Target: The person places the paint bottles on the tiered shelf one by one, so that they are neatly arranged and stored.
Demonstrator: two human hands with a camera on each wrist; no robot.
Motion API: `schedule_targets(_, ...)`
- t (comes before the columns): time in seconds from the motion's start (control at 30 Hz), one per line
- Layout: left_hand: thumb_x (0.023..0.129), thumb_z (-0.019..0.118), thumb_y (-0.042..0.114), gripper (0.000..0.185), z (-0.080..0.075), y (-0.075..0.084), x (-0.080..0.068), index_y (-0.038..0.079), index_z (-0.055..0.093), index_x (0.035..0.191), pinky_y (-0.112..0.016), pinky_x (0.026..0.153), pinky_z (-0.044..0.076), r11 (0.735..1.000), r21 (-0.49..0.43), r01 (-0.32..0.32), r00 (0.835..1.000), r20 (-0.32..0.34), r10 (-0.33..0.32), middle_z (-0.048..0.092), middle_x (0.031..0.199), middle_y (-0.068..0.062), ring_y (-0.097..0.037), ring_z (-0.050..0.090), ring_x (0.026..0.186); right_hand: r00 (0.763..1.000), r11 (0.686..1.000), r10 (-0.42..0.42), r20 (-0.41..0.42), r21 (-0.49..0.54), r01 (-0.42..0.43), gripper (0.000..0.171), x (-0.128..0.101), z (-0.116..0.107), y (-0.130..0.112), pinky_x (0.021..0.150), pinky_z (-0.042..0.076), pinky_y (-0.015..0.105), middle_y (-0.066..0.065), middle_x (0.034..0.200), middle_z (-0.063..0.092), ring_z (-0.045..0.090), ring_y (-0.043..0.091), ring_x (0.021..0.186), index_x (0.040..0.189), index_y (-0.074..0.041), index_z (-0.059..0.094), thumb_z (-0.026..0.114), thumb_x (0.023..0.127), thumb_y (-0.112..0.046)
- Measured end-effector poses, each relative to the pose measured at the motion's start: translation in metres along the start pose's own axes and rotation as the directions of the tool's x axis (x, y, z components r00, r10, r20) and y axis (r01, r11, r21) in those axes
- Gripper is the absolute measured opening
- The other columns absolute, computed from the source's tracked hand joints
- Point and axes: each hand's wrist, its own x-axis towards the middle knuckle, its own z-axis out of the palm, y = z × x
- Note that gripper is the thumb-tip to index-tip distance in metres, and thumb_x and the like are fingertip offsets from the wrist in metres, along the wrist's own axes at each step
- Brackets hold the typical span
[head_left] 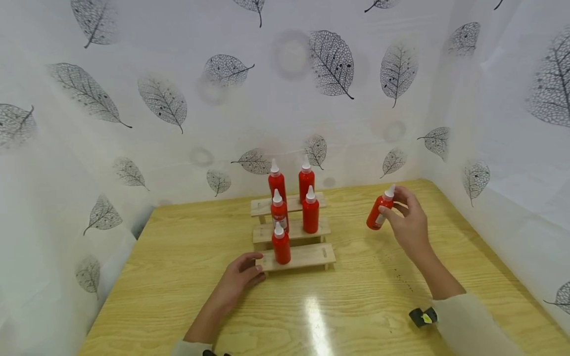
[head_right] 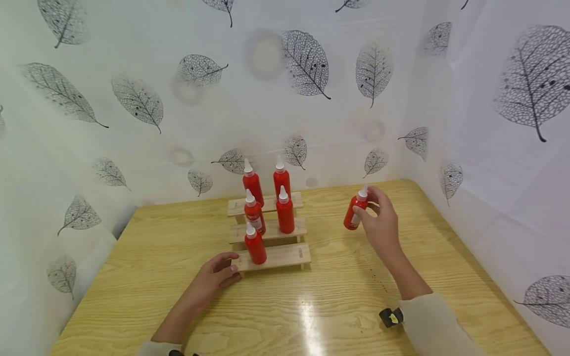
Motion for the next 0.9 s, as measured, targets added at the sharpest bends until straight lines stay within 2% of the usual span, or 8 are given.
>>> schedule_targets(0.13,0.102,0.06,0.011,0.041,0.0,0.0,0.0,0.0,0.049,0.14,-0.036,0.101,0.059,1.0,0.001,-0.006,1.0,0.004,0.006,0.049,0.127,-0.018,-0.024,0.063,0.111,0.997,0.997,-0.063,0.037,0.056,0.061,0.061,-0.009,0.007,-0.016,0.099,0.05,0.007,0.01,0.128,0.056,0.053,0.0,0.114,0.145,-0.001,0.045,0.073,0.091,-0.001)
schedule_targets(0.33,0.102,0.06,0.011,0.042,0.002,0.002,-0.001,-0.001,0.048,0.141,-0.036,0.101,0.059,1.0,0.005,-0.009,1.0,0.012,0.009,0.049,0.125,-0.018,-0.025,0.065,0.11,0.987,0.986,-0.129,0.095,0.114,0.118,0.059,-0.02,0.021,-0.032,0.1,0.049,0.007,0.011,0.127,0.056,0.053,0.003,0.115,0.142,0.0,0.048,0.073,0.089,0.005)
schedule_targets(0.6,0.102,0.06,0.011,0.043,0.002,0.003,-0.002,-0.002,0.048,0.141,-0.037,0.102,0.059,1.0,0.004,-0.006,1.0,0.013,0.006,0.049,0.123,-0.016,-0.026,0.065,0.109,0.973,0.964,-0.175,0.15,0.227,0.139,0.058,-0.037,0.046,-0.047,0.101,0.051,0.011,0.015,0.126,0.057,0.055,0.005,0.115,0.138,0.003,0.05,0.073,0.086,0.01)
schedule_targets(0.77,0.102,0.06,0.01,0.041,0.002,0.002,0.0,0.0,0.049,0.14,-0.036,0.1,0.059,1.0,0.006,0.004,1.0,0.001,-0.004,0.049,0.125,-0.017,-0.025,0.065,0.11,0.96,0.957,-0.204,0.191,0.246,0.155,0.057,-0.046,0.063,-0.054,0.101,0.051,0.011,0.018,0.126,0.058,0.056,0.005,0.114,0.138,0.002,0.05,0.074,0.086,0.009)
schedule_targets(0.9,0.102,0.06,0.01,0.04,0.001,0.001,0.001,0.002,0.051,0.139,-0.036,0.101,0.059,1.0,0.007,0.009,1.0,-0.008,-0.009,0.049,0.128,-0.018,-0.024,0.064,0.111,0.948,0.955,-0.218,0.23,0.249,0.16,0.057,-0.052,0.075,-0.056,0.103,0.052,0.013,0.017,0.126,0.06,0.057,0.013,0.115,0.138,0.0,0.051,0.074,0.086,0.007)
